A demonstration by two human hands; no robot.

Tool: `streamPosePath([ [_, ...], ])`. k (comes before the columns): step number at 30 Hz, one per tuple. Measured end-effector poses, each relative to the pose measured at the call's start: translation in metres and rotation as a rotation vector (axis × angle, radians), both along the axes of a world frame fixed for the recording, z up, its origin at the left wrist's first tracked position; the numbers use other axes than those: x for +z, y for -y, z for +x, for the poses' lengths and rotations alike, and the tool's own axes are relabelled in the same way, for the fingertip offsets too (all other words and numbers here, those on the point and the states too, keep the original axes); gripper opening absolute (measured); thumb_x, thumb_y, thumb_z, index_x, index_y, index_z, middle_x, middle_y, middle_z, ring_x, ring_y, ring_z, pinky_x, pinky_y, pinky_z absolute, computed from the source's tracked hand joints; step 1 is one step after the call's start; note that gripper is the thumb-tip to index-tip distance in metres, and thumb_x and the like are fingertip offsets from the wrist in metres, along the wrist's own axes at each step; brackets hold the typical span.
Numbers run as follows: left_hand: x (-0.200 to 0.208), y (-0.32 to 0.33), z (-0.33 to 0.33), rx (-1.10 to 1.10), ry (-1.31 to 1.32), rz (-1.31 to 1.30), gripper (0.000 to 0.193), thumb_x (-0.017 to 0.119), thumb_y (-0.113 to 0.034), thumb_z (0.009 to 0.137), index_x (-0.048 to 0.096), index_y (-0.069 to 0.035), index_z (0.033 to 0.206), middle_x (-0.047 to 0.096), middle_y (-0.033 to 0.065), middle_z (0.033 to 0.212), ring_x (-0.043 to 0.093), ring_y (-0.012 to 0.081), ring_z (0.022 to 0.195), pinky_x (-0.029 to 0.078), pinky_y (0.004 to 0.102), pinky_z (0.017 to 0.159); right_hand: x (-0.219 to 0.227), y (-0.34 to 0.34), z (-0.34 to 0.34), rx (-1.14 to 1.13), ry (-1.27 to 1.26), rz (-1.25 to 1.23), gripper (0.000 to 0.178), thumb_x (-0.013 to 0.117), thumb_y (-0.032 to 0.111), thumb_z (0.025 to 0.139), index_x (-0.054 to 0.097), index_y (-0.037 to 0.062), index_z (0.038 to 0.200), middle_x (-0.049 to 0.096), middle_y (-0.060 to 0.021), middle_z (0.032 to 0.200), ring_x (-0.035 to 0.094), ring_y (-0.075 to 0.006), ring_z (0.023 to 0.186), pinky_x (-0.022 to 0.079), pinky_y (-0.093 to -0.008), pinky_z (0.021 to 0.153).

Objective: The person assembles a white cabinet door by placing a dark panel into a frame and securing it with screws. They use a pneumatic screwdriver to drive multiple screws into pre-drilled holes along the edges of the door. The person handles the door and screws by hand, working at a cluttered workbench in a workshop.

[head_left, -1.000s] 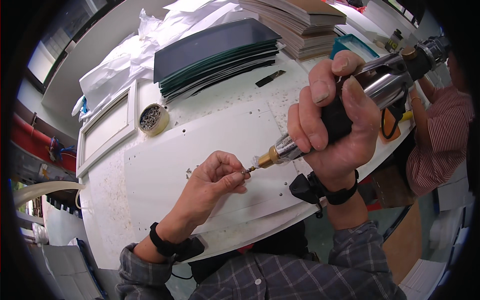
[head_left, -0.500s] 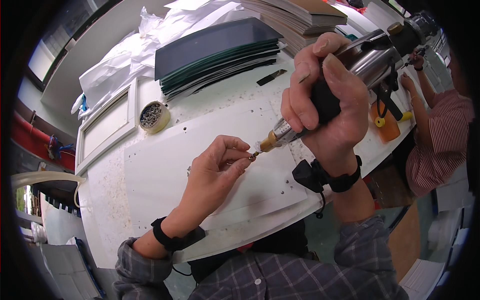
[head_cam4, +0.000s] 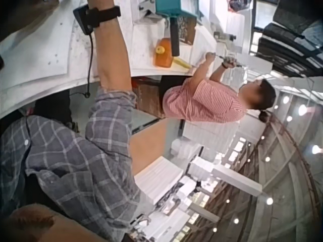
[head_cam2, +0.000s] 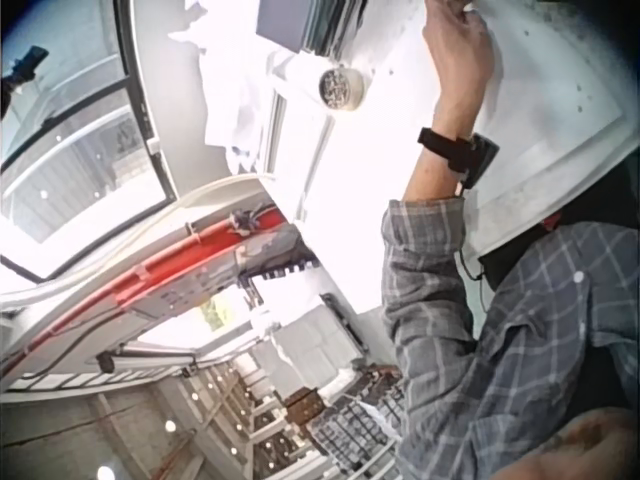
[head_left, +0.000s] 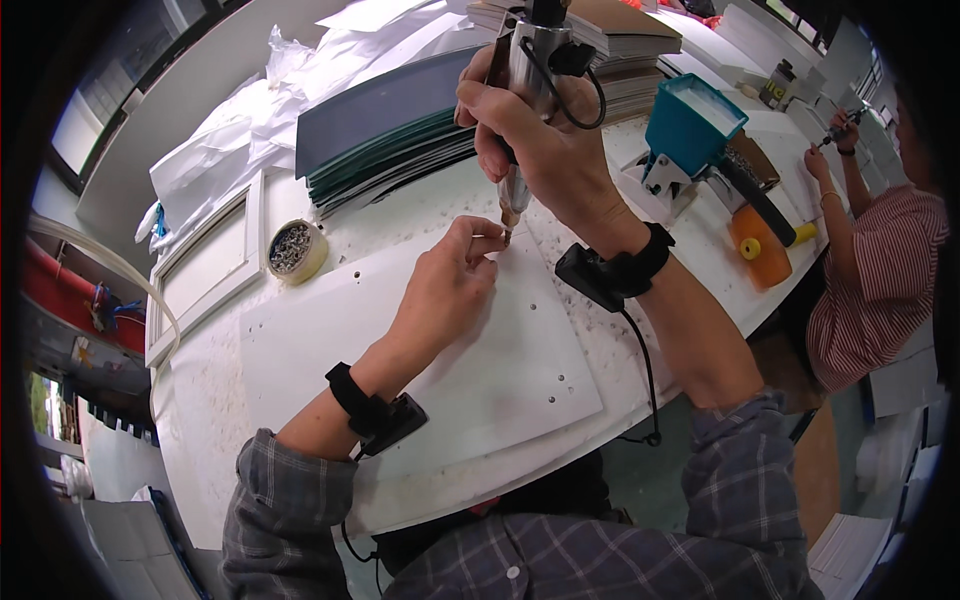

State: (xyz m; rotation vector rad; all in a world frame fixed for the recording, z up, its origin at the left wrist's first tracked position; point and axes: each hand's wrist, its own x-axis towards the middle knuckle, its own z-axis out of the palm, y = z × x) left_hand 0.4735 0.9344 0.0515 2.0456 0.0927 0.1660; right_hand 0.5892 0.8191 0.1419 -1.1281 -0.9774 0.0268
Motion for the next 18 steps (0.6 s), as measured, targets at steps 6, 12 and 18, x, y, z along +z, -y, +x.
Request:
streamPosePath([
  [6, -0.003, -0.001, 0.004, -0.012, -0.051, -0.009, 0.033, 0.053, -0.003, 0.1, 0.053, -0.003, 0.133, 0.071, 0.0142, 0.129, 0.066, 0.0218, 0.116, 0.049, 0.033, 0.101, -0.004, -0.001, 0.005, -0.017, 0.012, -0.009, 0.017, 0.068, 0.021, 0.093, 0.066, 0.004, 0.09, 0.064, -0.0003, 0.071, 0.056, -0.0046, 0.05, 0.047, -0.0221, 0.043],
  [12, -0.004, -0.003, 0.002, -0.03, -0.043, -0.024, 0.034, 0.05, -0.003, 0.101, 0.05, -0.003, 0.135, 0.069, 0.0146, 0.131, 0.065, 0.0216, 0.119, 0.048, 0.0338, 0.103, -0.008, -0.001, 0.007, -0.018, 0.006, -0.031, 0.017, 0.069, 0.022, 0.094, 0.067, 0.0049, 0.09, 0.065, -0.0004, 0.071, 0.056, -0.0048, 0.05, 0.046, -0.0226, 0.043],
  [18, -0.005, -0.001, -0.001, -0.005, -0.036, 0.038, 0.036, 0.049, -0.004, 0.102, 0.046, -0.003, 0.139, 0.063, 0.0142, 0.137, 0.064, 0.0233, 0.12, 0.049, 0.0378, 0.105, -0.013, -0.002, 0.01, 0.014, -0.057, -0.034, 0.019, 0.071, 0.022, 0.094, 0.064, 0.0076, 0.085, 0.062, 0.0007, 0.066, 0.055, -0.0045, 0.049, 0.044, -0.0226, 0.044],
])
